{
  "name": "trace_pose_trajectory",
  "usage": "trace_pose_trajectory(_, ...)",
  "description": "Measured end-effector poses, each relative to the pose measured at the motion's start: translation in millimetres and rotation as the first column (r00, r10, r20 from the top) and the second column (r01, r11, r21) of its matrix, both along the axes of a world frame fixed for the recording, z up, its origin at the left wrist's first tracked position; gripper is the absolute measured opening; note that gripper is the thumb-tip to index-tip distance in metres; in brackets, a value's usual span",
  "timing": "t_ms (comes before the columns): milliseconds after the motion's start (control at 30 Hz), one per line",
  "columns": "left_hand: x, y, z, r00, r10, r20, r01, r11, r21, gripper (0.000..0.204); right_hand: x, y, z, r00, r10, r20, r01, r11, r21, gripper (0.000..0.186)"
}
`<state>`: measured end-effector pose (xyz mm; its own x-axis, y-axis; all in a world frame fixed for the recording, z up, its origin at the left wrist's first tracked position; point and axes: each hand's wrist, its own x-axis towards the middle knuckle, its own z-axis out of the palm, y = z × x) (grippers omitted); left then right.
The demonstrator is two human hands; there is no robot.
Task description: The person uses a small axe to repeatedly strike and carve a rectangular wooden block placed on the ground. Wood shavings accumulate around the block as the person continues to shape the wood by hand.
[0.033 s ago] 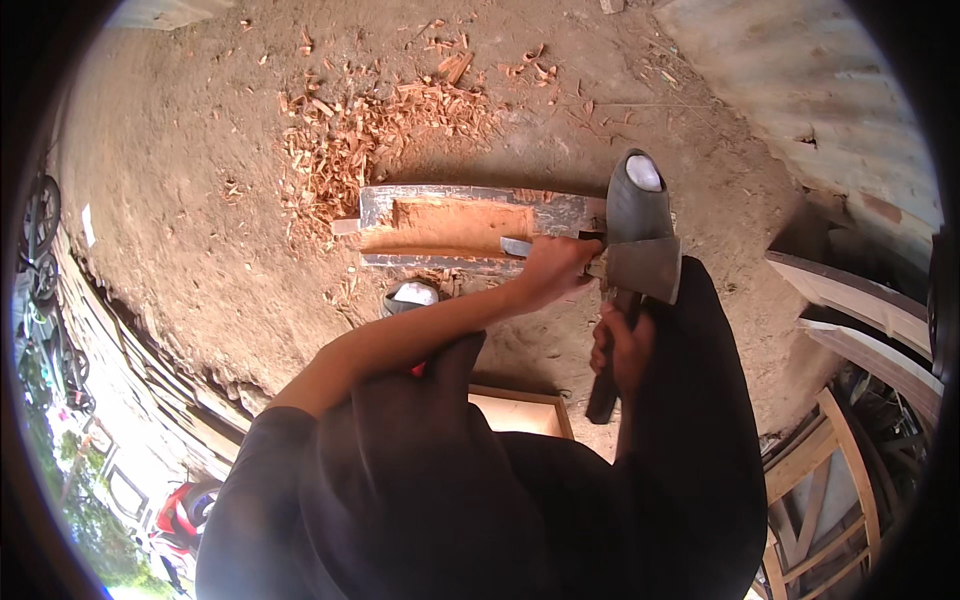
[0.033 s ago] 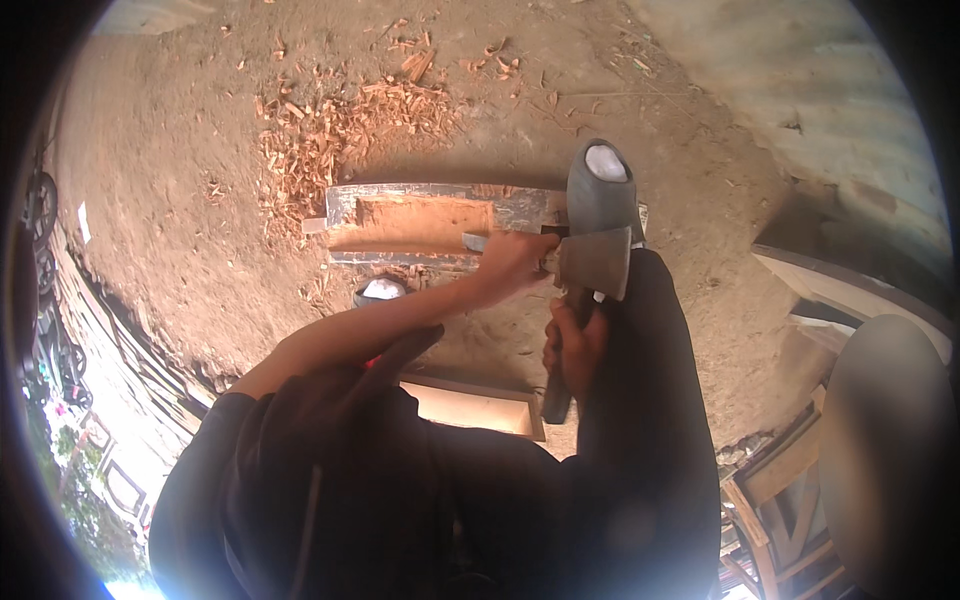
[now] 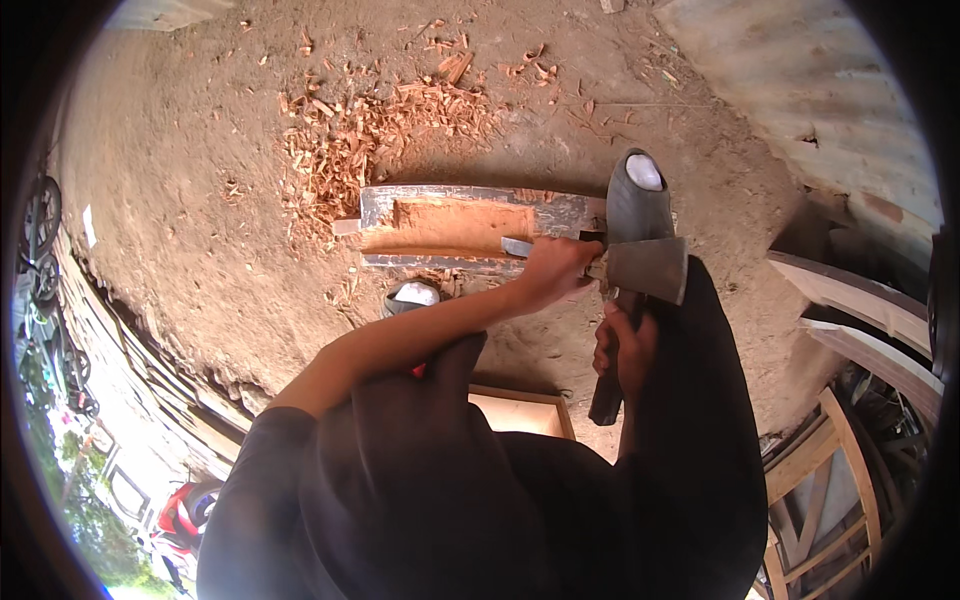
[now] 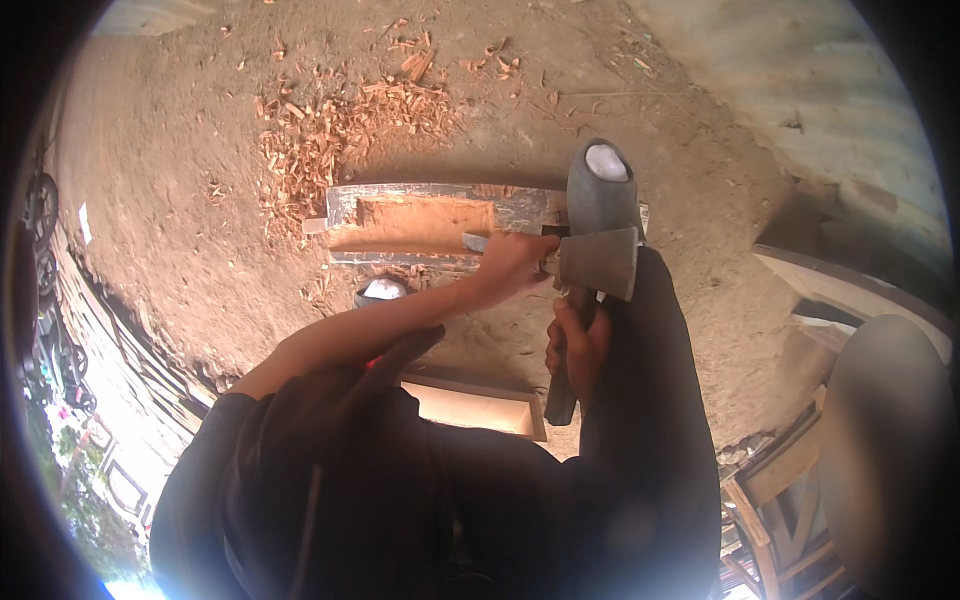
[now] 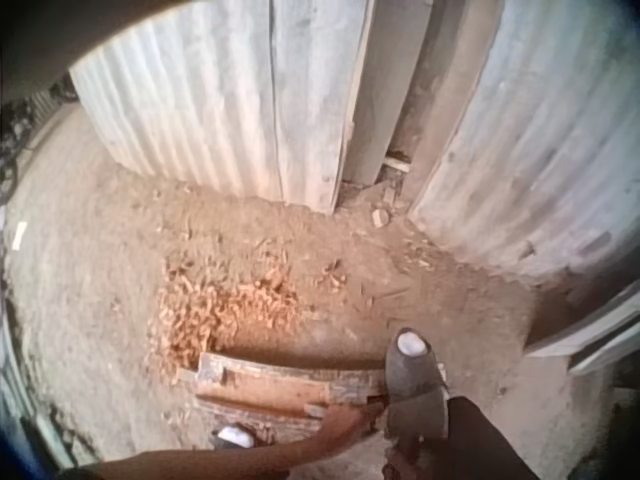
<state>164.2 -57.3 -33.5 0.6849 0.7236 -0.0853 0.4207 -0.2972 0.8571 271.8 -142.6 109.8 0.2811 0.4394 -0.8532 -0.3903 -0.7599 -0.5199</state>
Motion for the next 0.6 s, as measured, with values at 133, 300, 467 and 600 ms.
trace_pose_trajectory(133, -3.6, -4.5, 0.3, 0.997, 0.021, 0.07, -0.023, 1.0, 0.02, 0.024, -10.6, -1.3, -4.4, 0.998, -0.04, 0.056, 0.035, 0.995, 0.093, 0.025)
trace_pose_trajectory(300, -6.0, -2.4, 3.8, 0.996, 0.001, 0.087, -0.003, 1.0, 0.027, 0.026, -10.6, 0.7, -4.3, 0.997, -0.074, -0.003, 0.074, 0.995, 0.065, 0.029)
trace_pose_trajectory(467, -6.9, -2.8, 3.0, 0.995, 0.025, 0.093, -0.027, 0.999, 0.024, 0.028, -13.2, 2.2, -4.0, 0.999, -0.055, 0.002, 0.054, 0.996, 0.067, 0.029)
trace_pose_trajectory(600, -8.0, -0.2, 3.1, 0.996, 0.009, 0.084, -0.01, 1.0, 0.017, 0.03, -15.1, 6.4, -1.5, 0.998, -0.063, -0.006, 0.063, 0.996, 0.07, 0.029)
